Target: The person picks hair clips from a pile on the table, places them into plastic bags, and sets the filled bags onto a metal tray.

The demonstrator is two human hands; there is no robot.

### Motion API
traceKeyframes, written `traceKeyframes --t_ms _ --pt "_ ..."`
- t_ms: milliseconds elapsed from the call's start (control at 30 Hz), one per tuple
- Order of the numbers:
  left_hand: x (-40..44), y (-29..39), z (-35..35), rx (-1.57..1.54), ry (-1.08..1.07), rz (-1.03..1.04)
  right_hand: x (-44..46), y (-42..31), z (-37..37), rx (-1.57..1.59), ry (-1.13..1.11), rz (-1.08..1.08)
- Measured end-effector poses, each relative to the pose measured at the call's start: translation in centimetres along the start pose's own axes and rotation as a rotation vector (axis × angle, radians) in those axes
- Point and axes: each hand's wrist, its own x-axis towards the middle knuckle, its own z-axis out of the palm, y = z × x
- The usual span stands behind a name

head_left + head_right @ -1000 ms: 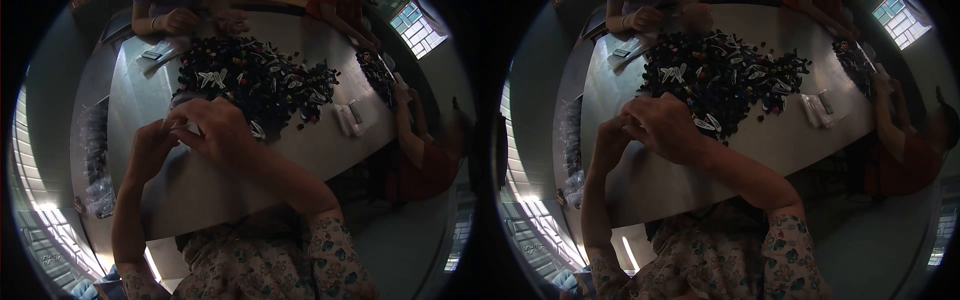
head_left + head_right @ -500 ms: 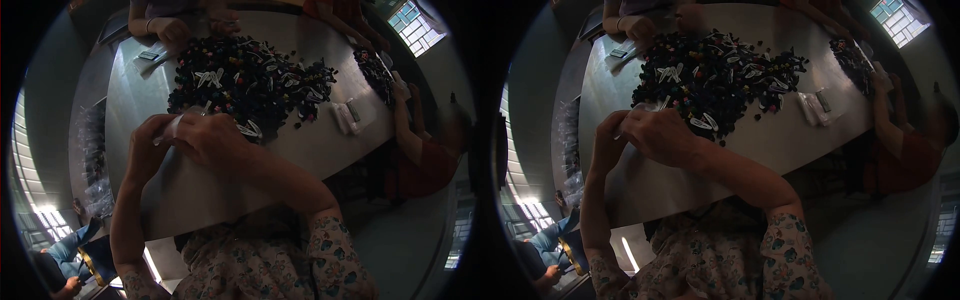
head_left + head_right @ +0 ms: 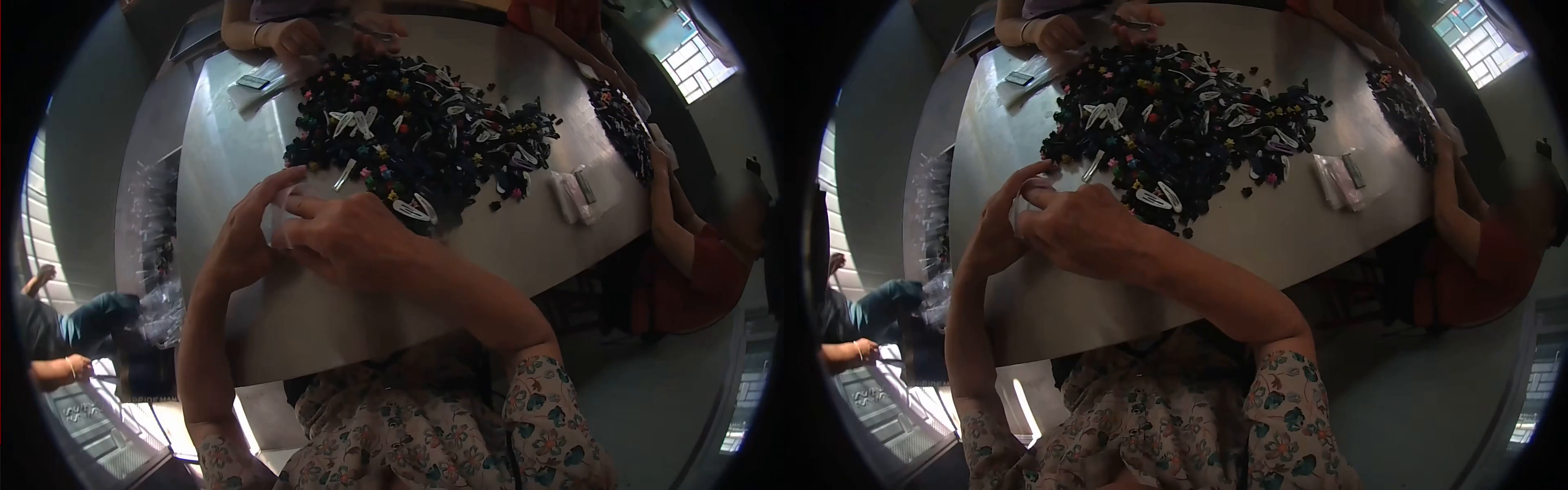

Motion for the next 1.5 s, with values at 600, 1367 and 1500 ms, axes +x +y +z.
traceKeyframes --t_ms 600,1367,1500 --pt "0.0 -1.2 -0.3 -0.041 0.056 -0.031 0.7 0.1 -1.3 -0.006 0.022 0.048" --pt "0.0 -3.2 -0.4 -0.122 0.105 0.002 -0.8 8.1 -1.5 -0.348 -0.021 0.249" --pt "0.0 -3.1 -0.4 -0.124 0.101 -0.03 -0.6 7.9 -1.6 -0.414 -0.124 0.241"
